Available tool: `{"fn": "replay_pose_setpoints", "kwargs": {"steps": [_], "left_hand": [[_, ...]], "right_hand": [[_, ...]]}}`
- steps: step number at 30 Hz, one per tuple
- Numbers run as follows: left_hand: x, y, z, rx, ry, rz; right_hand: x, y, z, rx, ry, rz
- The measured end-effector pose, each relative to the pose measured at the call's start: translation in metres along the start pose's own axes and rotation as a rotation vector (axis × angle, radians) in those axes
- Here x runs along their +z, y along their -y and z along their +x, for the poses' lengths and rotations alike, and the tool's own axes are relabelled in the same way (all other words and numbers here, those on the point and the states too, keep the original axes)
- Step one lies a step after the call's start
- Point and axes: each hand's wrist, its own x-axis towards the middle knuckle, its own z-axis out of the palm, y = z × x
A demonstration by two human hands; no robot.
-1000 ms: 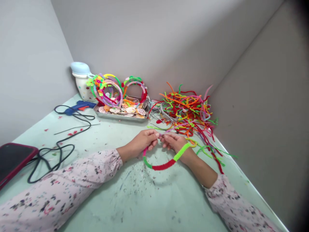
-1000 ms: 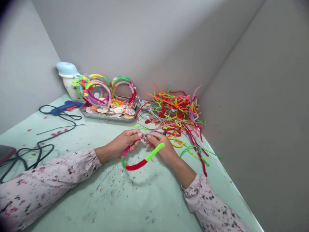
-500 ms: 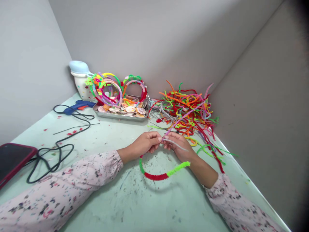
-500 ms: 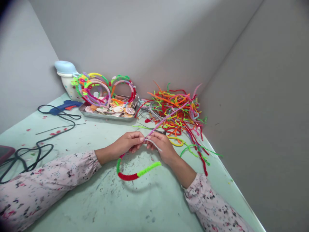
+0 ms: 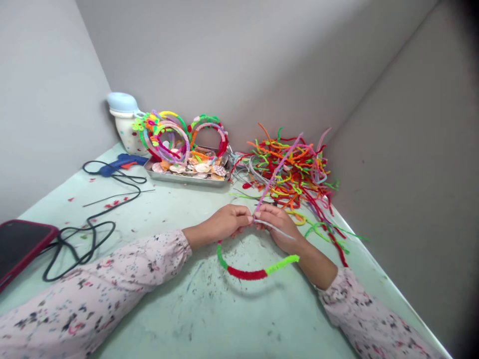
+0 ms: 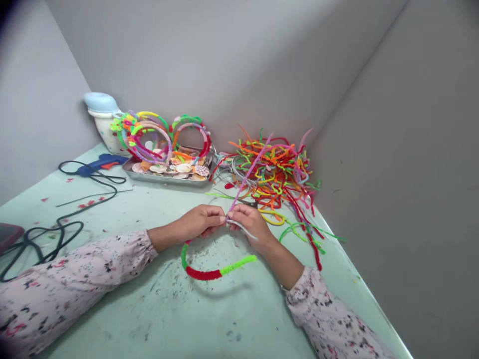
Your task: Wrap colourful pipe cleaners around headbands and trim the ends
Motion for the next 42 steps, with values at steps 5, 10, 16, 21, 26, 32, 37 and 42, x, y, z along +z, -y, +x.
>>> {"fn": "replay_pose_setpoints", "kwargs": {"steps": [5,10,16,21,26,32,37,42], "left_hand": [[-0.001,-0.002,-0.001,0.009,0.01,0.09],[0.0,0.001,0.001,-0.006,-0.01,0.133],[0.003,0.008,0.004,-0.005,-0.088,0.12],[0.002,0.006,0.004,-0.022,-0.114,0.152],[0.003,0.005,0.001,-0.018,-0.136,0.204],[0.001,0.007,-0.002,0.003,-0.133,0.249],[0.0,0.002,-0.003,0.017,-0.15,0.306],[-0.001,-0.007,-0.005,0.048,-0.151,0.403]], "right_hand": [[0.0,-0.002,0.0,0.004,0.004,-0.008],[-0.001,-0.003,0.0,-0.003,0.013,-0.024],[-0.003,0.006,0.001,0.103,0.063,-0.014],[-0.005,0.009,0.002,0.138,0.099,-0.041],[-0.004,0.008,0.001,0.122,0.088,-0.152],[-0.001,0.011,0.0,0.129,0.064,-0.241],[-0.001,0.011,-0.001,0.104,0.083,-0.281],[0.001,0.013,-0.003,0.08,0.095,-0.326]]}}
